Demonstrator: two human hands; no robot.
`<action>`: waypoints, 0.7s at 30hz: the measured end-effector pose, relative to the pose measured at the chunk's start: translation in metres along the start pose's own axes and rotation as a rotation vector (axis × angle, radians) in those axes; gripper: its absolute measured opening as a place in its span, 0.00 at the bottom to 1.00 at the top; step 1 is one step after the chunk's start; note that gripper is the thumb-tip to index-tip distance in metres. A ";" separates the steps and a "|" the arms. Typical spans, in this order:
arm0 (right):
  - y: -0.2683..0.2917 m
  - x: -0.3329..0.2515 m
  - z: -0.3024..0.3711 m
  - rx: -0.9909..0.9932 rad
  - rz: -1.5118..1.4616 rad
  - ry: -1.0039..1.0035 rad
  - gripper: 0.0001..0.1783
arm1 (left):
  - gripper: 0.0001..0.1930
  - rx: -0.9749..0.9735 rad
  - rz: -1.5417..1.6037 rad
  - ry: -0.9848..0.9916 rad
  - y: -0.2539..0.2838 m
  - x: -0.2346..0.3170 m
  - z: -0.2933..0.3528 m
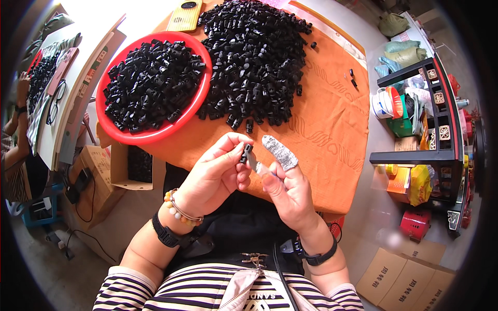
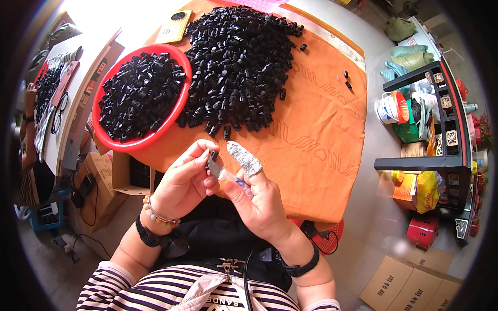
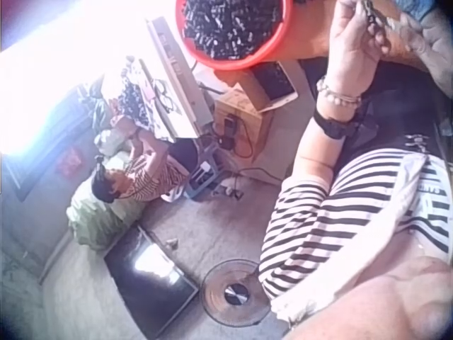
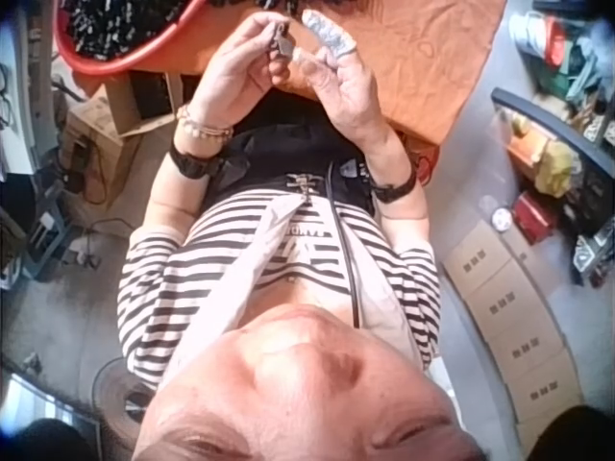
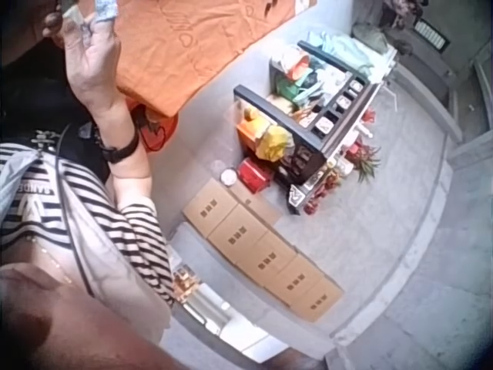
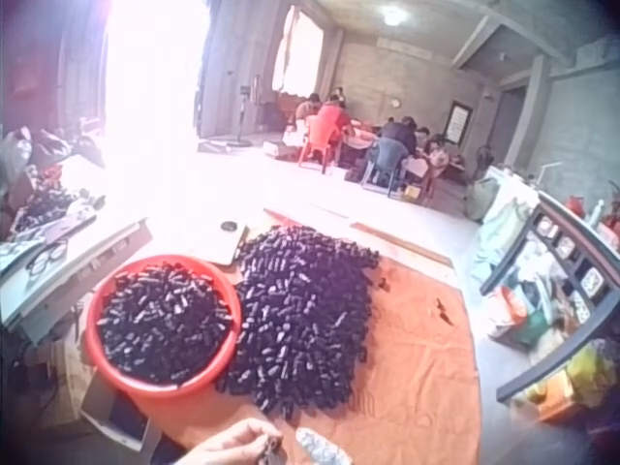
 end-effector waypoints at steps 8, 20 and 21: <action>-0.003 -0.005 0.001 0.038 0.088 0.105 0.26 | 0.08 -0.009 -0.026 0.003 -0.007 0.000 0.002; -0.004 -0.009 0.001 0.030 -0.061 0.121 0.21 | 0.07 -0.033 -0.029 0.029 -0.006 -0.004 0.004; -0.005 -0.008 0.001 0.024 -0.063 0.113 0.21 | 0.07 -0.030 -0.031 0.026 -0.006 -0.004 0.004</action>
Point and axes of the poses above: each hand's wrist, its own z-axis away from the middle knuckle, its own y-axis out of the back of the hand, x = y × z, the point moved 9 cm from there along -z, towards the middle knuckle, and after that the axes turned 5 degrees about z, right-handed, at the moved point
